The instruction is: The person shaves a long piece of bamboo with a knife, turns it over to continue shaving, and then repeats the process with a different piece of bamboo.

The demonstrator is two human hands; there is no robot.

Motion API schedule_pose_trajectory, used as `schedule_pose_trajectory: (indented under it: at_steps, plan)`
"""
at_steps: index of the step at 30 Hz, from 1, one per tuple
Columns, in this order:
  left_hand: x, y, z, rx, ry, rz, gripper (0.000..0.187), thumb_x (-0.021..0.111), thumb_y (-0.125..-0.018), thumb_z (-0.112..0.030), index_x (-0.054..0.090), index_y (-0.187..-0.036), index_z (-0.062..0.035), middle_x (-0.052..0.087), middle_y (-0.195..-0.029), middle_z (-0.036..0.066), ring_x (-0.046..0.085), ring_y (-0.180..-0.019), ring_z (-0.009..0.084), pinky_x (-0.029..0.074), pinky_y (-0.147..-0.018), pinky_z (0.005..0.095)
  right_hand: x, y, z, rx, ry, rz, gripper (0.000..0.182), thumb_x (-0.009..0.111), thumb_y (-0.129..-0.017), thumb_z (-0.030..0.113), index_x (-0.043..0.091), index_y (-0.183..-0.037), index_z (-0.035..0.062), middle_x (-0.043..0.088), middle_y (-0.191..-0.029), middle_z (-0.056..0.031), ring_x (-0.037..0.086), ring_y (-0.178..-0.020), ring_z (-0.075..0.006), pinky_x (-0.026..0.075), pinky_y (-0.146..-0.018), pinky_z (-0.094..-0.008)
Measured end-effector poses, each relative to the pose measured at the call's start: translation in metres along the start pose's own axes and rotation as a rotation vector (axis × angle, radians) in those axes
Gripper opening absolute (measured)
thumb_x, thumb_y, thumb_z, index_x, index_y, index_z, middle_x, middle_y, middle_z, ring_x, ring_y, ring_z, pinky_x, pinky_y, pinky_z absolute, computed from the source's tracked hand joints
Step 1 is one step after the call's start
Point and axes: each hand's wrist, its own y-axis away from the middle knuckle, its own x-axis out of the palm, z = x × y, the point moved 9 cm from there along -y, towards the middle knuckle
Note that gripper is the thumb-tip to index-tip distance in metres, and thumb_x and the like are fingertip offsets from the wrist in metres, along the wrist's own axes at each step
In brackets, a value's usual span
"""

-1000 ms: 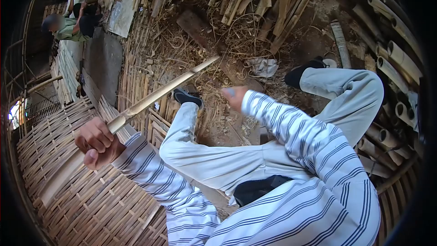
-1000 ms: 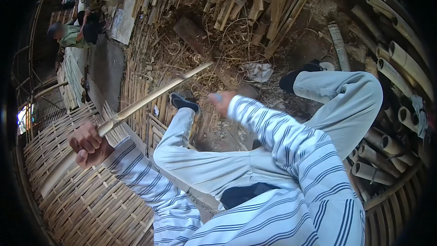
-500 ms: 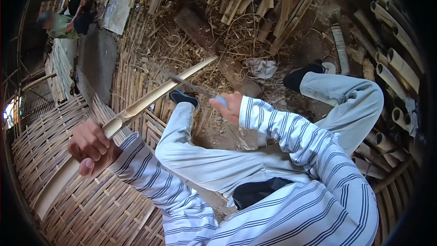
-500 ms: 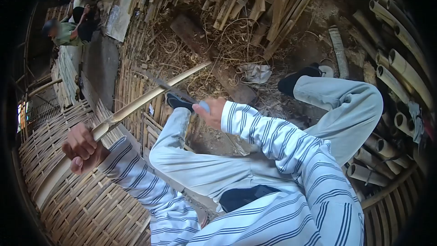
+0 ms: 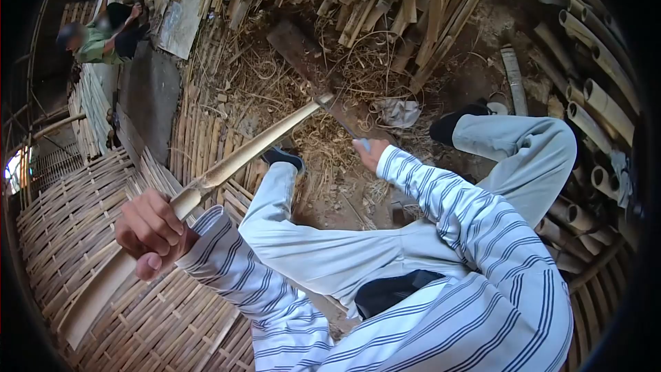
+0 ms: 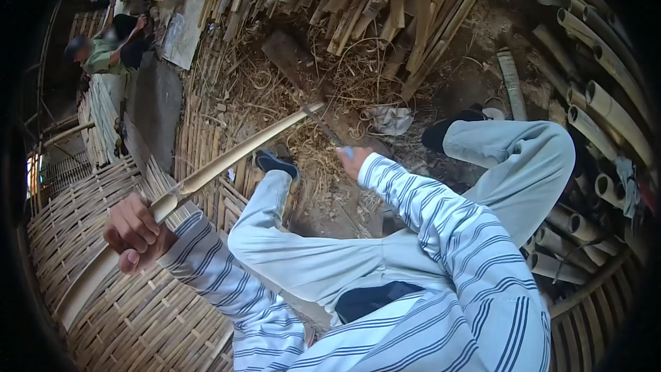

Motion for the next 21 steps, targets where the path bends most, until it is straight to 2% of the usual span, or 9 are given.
schedule_pose_trajectory:
  at_steps: [2, 6, 7, 9, 12, 16, 18, 19, 21]
  plan:
    - [-0.008, 0.005, -0.003, 0.008, -0.007, -0.047, 0.024, 0.052, -0.059, -0.004, 0.03, -0.054, -0.0121, 0.036, -0.034, -0.003, 0.026, -0.026, 0.0048, 0.03, -0.03, 0.0179, 0.004, 0.02, 0.026, -0.1, -0.004, 0.052, 0.068, 0.035, -0.089, 0.06, 0.061, -0.115, 0.0022, 0.06, -0.105, -0.03, 0.057, -0.104, -0.0431, 0.044, -0.093, -0.045]
    - [-0.016, 0.009, -0.008, -0.001, -0.037, -0.073, 0.02, 0.051, -0.061, -0.006, 0.032, -0.056, -0.0116, 0.035, -0.035, -0.004, 0.025, -0.027, 0.0042, 0.032, -0.032, 0.0178, 0.014, 0.007, -0.008, -0.116, -0.111, -0.052, 0.07, 0.038, -0.088, 0.06, 0.061, -0.113, -0.0011, 0.059, -0.109, -0.0303, 0.056, -0.106, -0.0419, 0.044, -0.094, -0.044]
    - [-0.017, 0.009, -0.009, 0.009, -0.047, -0.081, 0.019, 0.051, -0.061, -0.007, 0.033, -0.056, -0.0115, 0.034, -0.035, -0.004, 0.025, -0.027, 0.0041, 0.032, -0.032, 0.0178, 0.026, -0.015, -0.048, 0.129, -0.084, -0.078, 0.074, 0.038, -0.087, 0.062, 0.061, -0.112, -0.0035, 0.057, -0.112, -0.0309, 0.055, -0.109, -0.0419, 0.043, -0.096, -0.0431]
    - [-0.02, 0.009, -0.011, 0.027, -0.104, -0.143, 0.019, 0.05, -0.064, -0.008, 0.032, -0.059, -0.0125, 0.032, -0.036, -0.005, 0.025, -0.029, 0.0036, 0.031, -0.032, 0.0186, 0.022, -0.021, -0.066, 0.117, 0.0, -0.113, 0.076, 0.038, -0.086, 0.064, 0.062, -0.11, -0.004, 0.058, -0.111, -0.0304, 0.055, -0.109, -0.0417, 0.043, -0.095, -0.0435]
    - [-0.022, 0.012, -0.011, 0.004, -0.138, -0.221, 0.021, 0.048, -0.066, -0.007, 0.029, -0.06, -0.0141, 0.03, -0.039, -0.005, 0.025, -0.03, 0.0043, 0.028, -0.031, 0.0198, 0.041, -0.023, -0.043, 0.143, -0.173, -0.062, 0.077, 0.037, -0.086, 0.065, 0.063, -0.107, -0.0045, 0.059, -0.107, -0.0305, 0.056, -0.107, -0.0425, 0.044, -0.092, -0.0444]
    - [-0.02, 0.019, -0.014, 0.038, -0.248, -0.407, 0.02, 0.046, -0.07, -0.006, 0.03, -0.062, -0.0148, 0.027, -0.04, -0.004, 0.02, -0.032, 0.0066, 0.028, -0.038, 0.0236, 0.019, 0.067, 0.079, -0.35, -0.234, -0.028, 0.06, 0.031, -0.094, 0.055, 0.061, -0.093, 0.0032, 0.062, -0.08, -0.0243, 0.06, -0.08, -0.0417, 0.048, -0.077, -0.0455]
    - [-0.025, 0.022, -0.014, 0.038, -0.284, -0.538, 0.02, 0.046, -0.072, -0.007, 0.029, -0.063, -0.0151, 0.026, -0.04, -0.003, 0.019, -0.033, 0.0067, 0.026, -0.04, 0.0247, 0.004, 0.119, 0.123, -0.537, -0.361, -0.028, 0.055, 0.029, -0.096, 0.049, 0.06, -0.091, 0.0032, 0.061, -0.077, -0.0243, 0.059, -0.078, -0.0416, 0.046, -0.075, -0.0466]
    - [-0.022, 0.021, -0.013, 0.03, -0.297, -0.537, 0.021, 0.047, -0.071, -0.008, 0.029, -0.062, -0.0155, 0.025, -0.04, -0.003, 0.018, -0.033, 0.0068, 0.027, -0.042, 0.0252, 0.003, 0.136, 0.137, -0.676, -0.409, -0.103, 0.056, 0.03, -0.096, 0.051, 0.059, -0.091, 0.0038, 0.06, -0.07, -0.0198, 0.06, -0.064, -0.0352, 0.048, -0.063, -0.0444]
    - [-0.016, 0.019, -0.01, 0.003, -0.324, -0.537, 0.023, 0.048, -0.071, -0.009, 0.03, -0.059, -0.0164, 0.024, -0.04, -0.004, 0.017, -0.034, 0.0071, 0.028, -0.045, 0.0261, 0.019, 0.17, 0.151, -0.45, -0.793, 0.277, 0.057, 0.03, -0.095, 0.056, 0.053, -0.083, 0.0047, 0.054, -0.063, -0.0113, 0.054, -0.049, -0.023, 0.045, -0.05, -0.038]
